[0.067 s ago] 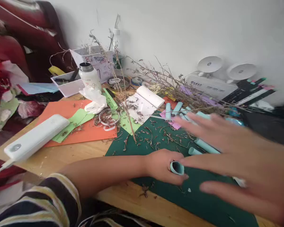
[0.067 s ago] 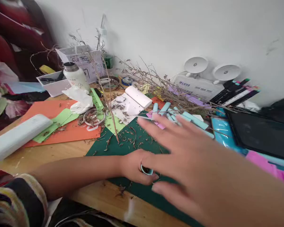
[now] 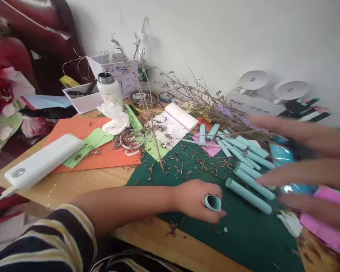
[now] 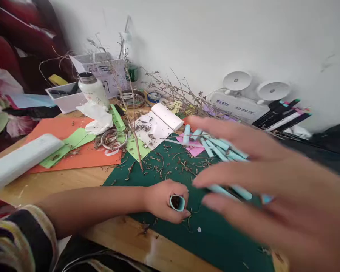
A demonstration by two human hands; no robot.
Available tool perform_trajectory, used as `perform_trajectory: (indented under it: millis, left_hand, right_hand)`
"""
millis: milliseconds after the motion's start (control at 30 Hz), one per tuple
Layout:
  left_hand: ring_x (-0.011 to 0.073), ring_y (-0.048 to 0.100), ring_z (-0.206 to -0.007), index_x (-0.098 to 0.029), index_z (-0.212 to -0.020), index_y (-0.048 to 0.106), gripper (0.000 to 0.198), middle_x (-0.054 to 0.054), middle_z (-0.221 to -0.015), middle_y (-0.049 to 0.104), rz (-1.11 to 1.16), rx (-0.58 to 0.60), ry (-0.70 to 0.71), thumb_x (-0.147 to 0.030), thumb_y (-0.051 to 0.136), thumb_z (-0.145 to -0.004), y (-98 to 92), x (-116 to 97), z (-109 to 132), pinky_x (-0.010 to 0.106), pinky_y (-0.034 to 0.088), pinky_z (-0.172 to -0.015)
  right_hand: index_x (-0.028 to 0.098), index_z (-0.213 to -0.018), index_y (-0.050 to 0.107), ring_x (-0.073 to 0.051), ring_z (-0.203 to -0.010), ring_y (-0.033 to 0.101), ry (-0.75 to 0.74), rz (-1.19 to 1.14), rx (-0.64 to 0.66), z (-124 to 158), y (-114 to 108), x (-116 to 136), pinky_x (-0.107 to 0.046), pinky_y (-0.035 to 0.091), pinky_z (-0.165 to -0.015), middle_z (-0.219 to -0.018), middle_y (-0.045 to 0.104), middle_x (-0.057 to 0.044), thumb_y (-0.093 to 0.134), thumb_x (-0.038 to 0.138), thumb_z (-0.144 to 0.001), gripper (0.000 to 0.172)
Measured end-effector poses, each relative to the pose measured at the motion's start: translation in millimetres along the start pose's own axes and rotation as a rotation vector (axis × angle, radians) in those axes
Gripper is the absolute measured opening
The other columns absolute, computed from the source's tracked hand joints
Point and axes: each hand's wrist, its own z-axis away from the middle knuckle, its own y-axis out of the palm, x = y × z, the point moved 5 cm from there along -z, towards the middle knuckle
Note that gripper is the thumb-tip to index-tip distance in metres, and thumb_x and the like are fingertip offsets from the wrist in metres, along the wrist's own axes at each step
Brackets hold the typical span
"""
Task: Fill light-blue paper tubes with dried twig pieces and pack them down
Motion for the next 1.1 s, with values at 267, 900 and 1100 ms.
perform_trajectory:
  millis: [267, 900, 1100]
  left_hand:
    - [0.0043, 0.042, -0.050, -0.017, -0.060, 0.042, 0.019, -0.006, -0.053, 0.045, 0.111, -0.089, 0.071, -0.028, 0.058, -0.061, -1.7, 0.5, 4.5, 0.014, 0.032, -0.048]
    - [0.0041, 0.039, -0.052, -0.016, -0.059, 0.041, 0.019, -0.007, -0.054, 0.043, 0.191, -0.070, 0.162, -0.021, 0.059, -0.062, -2.1, -0.3, 1.0, 0.015, 0.034, -0.052]
    - [0.0038, 0.039, -0.051, -0.016, -0.059, 0.040, 0.020, -0.007, -0.054, 0.043, 0.206, -0.065, 0.163, -0.022, 0.060, -0.062, -2.0, -1.1, 1.9, 0.015, 0.034, -0.051]
  right_hand:
    - [0.023, -0.085, 0.060, -0.015, -0.070, 0.056, 0.163, 0.088, 0.454, -22.8, 134.9, -64.1, -0.030, 0.043, -0.063, -0.088, 0.062, -0.001, 0.050, 0.030, -0.074, 0.016]
    - [0.027, -0.092, 0.054, -0.019, -0.083, 0.050, -0.016, 0.337, 0.519, -30.9, 173.3, -46.2, -0.034, 0.026, -0.069, -0.088, 0.061, 0.000, 0.045, 0.021, -0.079, 0.017]
    - [0.020, -0.073, 0.055, -0.016, -0.074, 0.049, -0.091, 0.306, 0.571, -35.6, 179.4, -47.9, -0.028, 0.031, -0.067, -0.075, 0.060, -0.002, 0.043, 0.019, -0.080, 0.015]
